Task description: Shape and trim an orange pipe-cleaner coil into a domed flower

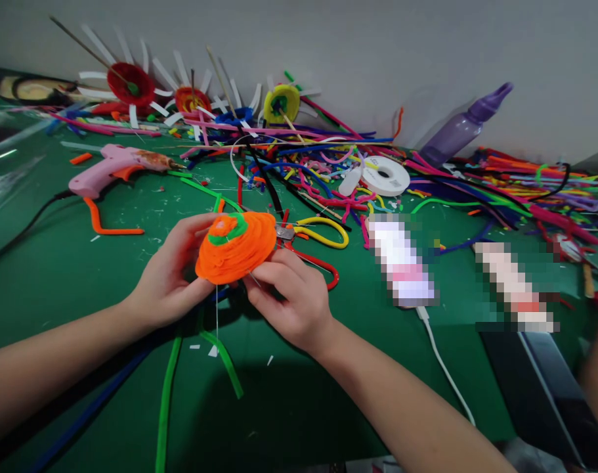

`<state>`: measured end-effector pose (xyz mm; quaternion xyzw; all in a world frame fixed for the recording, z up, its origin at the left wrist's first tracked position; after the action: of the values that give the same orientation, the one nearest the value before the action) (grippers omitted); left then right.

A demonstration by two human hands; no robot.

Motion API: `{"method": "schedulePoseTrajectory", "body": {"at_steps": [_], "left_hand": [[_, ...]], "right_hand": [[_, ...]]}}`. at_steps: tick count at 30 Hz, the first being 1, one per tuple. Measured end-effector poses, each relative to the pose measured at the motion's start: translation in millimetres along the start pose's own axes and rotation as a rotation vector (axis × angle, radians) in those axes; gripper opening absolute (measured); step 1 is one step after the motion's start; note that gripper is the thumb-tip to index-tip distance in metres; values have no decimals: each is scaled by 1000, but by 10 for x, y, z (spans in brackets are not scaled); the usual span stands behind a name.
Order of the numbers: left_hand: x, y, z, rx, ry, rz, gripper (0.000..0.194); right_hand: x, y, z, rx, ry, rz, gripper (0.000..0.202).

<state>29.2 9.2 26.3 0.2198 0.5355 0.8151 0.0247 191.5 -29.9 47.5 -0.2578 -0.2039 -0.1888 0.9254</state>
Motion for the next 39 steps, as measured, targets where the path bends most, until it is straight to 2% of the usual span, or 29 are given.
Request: {"method": "schedulePoseTrajectory", "body": {"at_steps": [7, 12, 18, 29, 39], "left_hand": [[-28, 10, -5, 6, -80, -59, 58], [-49, -18, -18, 66, -122, -108, 59], [-55, -35, -27, 109, -130, -121, 59], [-23, -23, -18, 32, -104, 13, 61], [-46, -10, -20, 66, -115, -15, 61]], "right_hand": [[42, -38, -6, 41, 57, -14, 11], [29, -33, 12, -2, 38, 13, 13], [43, -40, 9, -31, 27, 11, 16], [13, -50, 32, -78, -24, -13, 21], [-2, -36, 8, -113, -81, 58, 22]]}}
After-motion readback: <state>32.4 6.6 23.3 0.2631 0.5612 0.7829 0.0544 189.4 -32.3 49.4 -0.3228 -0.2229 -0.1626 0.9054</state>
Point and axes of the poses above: each hand's wrist, its own z-axis towards the middle knuckle, its own x-axis out of the back of the hand, y = z × x, the point moved 4 cm from there along z, towards the middle knuckle, and after that the axes turned 8 degrees about x, right-handed, at the moved point
